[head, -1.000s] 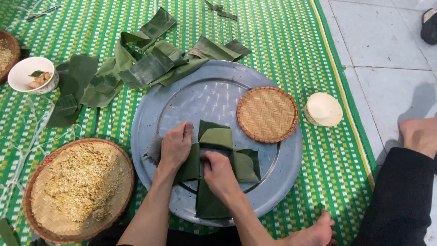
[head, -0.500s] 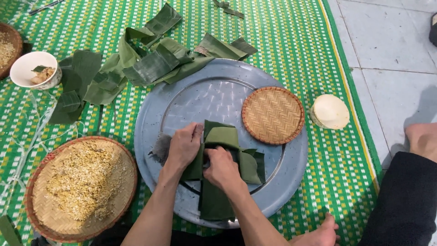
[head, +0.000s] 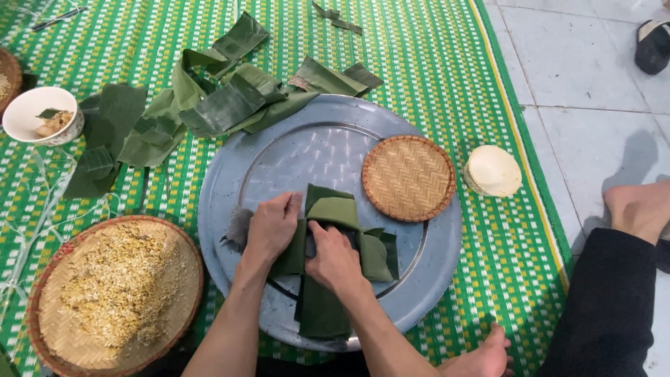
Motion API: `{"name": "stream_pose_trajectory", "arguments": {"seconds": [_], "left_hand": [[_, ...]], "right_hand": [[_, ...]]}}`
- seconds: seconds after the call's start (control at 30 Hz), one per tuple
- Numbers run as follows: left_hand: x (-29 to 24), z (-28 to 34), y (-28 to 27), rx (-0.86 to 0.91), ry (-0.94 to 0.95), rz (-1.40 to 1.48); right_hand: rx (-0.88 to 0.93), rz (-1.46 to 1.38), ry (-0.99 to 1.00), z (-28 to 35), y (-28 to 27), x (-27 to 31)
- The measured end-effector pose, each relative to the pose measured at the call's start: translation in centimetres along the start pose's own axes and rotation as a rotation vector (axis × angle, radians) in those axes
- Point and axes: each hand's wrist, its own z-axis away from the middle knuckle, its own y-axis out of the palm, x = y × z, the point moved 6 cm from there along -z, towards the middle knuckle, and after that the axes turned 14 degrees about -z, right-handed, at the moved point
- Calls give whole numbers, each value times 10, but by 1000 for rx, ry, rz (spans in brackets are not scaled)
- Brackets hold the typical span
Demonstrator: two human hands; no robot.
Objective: Arranging and folding banana leaves into a square mold on a metal tray to prepare for food wrapping.
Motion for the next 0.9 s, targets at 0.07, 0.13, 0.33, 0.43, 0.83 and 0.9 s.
{"name": "stream_pose_trajectory", "arguments": {"seconds": [0.07, 0.13, 0.33, 0.43, 0.83, 0.9], "left_hand": [[8, -3, -2, -3, -50, -81], [14, -5, -4, -5, -99, -163], [12, 0, -15, -54, -170, -278], [6, 2, -16, -63, -139, -261], [-90, 30, 4, 11, 409, -58], [-99, 42, 21, 159, 475, -44]], "right_hand": [[-21, -28, -6, 3, -1, 2], [-44, -59, -11, 5, -1, 2], [-290, -175, 6, 6, 2, -19], [-334, -203, 27, 9, -2, -19], [-415, -216, -184, 36, -107, -22], [-199, -173, 14, 19, -95, -55]]}}
